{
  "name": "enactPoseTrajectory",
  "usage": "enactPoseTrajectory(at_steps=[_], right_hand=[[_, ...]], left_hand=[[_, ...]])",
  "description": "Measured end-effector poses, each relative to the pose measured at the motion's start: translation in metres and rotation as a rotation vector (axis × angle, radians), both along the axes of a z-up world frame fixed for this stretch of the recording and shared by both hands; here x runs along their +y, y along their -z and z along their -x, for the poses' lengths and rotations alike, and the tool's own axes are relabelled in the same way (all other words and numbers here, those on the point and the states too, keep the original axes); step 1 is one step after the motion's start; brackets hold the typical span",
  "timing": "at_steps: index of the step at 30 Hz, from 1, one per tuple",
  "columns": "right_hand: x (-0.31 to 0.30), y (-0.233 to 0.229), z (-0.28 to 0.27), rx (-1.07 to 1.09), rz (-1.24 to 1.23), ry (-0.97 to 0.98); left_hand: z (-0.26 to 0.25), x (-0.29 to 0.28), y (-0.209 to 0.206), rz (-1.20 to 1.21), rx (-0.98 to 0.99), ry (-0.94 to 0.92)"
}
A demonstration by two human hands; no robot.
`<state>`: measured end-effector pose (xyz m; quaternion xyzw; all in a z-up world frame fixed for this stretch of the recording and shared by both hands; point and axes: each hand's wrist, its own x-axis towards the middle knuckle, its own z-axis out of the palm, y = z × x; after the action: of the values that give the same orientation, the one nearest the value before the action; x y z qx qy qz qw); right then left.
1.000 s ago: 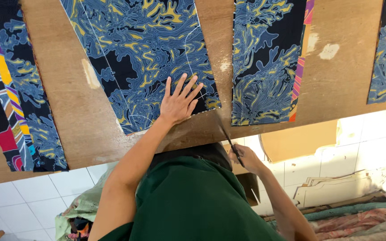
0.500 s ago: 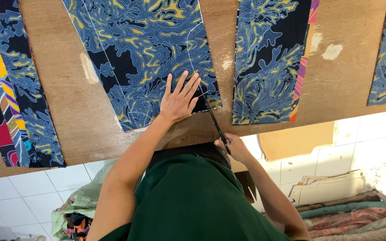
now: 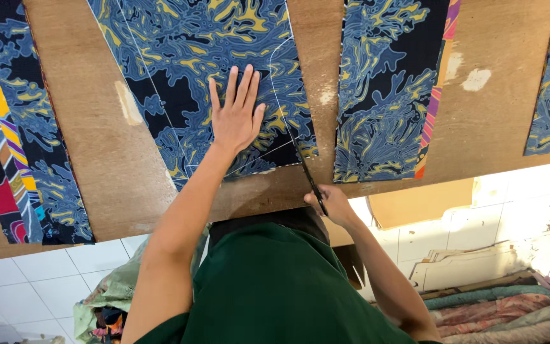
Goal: The person lays out a large piece of patterned fabric on a wooden table, smooths it, and then uses scissors to cut along white chalk lines. The person cuts multiple straight and curved sections, separating the fabric into distinct pieces.
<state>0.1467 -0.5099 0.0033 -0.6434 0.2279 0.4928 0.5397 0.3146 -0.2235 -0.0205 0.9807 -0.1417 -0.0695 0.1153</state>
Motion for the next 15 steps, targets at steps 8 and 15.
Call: enactPoseTrajectory(at_steps=[8,15], right_hand=[[0.005,-0.007,-0.006,0.052,0.019,0.061],[0.020,0.003,-0.032,0.011,-0.060,0.119]], left_hand=[[-0.005,0.002,-0.004,0.018,0.013,0.004],[-0.004,0.003,-0.005,0.017,0.018,0.014]])
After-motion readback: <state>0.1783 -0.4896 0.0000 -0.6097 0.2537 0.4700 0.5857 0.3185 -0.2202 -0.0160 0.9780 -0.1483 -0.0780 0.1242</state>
